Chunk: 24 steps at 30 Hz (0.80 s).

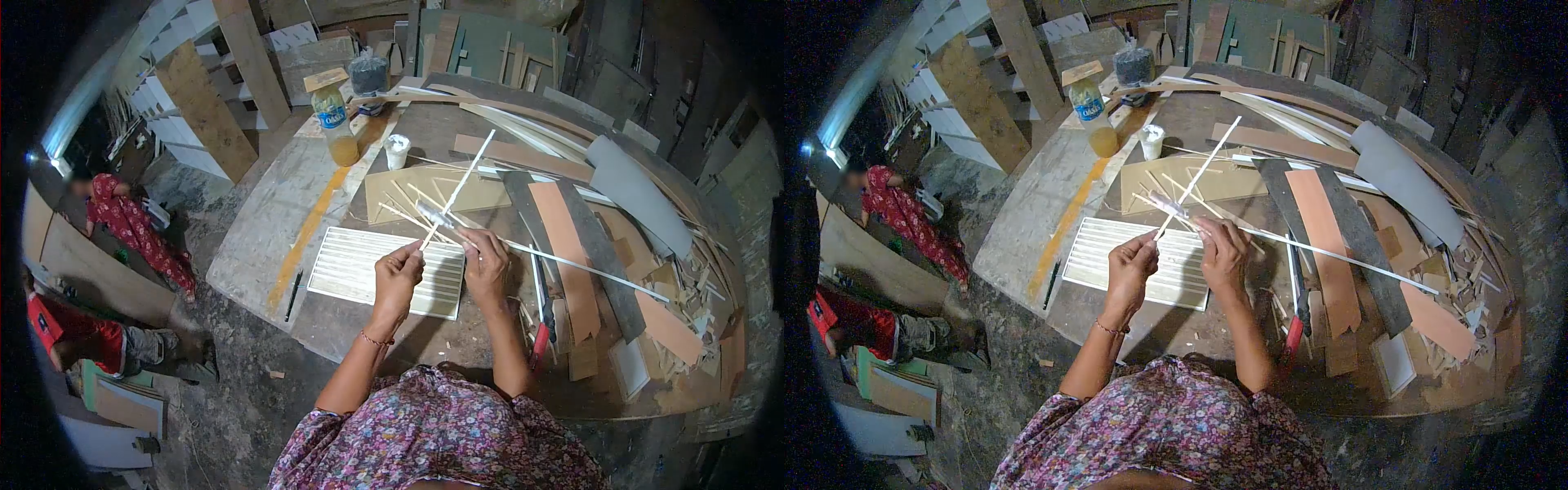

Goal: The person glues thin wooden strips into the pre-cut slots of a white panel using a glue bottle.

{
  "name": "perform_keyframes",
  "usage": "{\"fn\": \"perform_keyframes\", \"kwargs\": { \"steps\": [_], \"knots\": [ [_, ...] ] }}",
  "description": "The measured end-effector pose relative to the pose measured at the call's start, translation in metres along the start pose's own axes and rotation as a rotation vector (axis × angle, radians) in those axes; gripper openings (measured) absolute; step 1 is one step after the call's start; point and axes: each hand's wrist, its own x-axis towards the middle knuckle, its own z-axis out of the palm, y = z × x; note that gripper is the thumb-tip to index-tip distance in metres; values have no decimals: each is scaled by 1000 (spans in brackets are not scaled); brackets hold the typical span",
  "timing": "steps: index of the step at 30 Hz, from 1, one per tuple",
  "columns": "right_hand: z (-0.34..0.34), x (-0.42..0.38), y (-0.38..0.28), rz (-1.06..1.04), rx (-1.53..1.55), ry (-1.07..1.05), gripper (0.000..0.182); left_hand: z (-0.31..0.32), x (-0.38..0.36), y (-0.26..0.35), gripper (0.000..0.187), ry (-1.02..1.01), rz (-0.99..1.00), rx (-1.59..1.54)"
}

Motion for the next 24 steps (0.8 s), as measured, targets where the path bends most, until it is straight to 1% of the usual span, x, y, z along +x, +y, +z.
{"fn": "perform_keyframes", "kwargs": {
  "steps": [3, 6, 9, 15, 18, 21, 24],
  "knots": [
    [1, -3, 2, -58, -84, 1, 23, -4, 1, -1, 19, -29, 5, -114],
    [-3, -5, 2, -118, -193, 2, 26, -6, 3, 2, 18, 11, 39, -136],
    [-3, -8, 3, -143, -191, 54, 28, -9, 3, 2, 19, -2, 41, -165],
    [-5, -15, 12, -95, -205, -11, 27, -11, 3, -7, 20, 18, -5, -160],
    [-10, -16, 15, -74, -208, -13, 26, -15, 5, -10, 20, 18, 24, -154],
    [-13, -14, 16, -53, -221, -20, 24, -14, 5, -10, 21, 63, 78, -137],
    [-14, -13, 15, 2, -146, 50, 23, -14, 4, -9, 21, 97, 130, -56]
  ]
}}
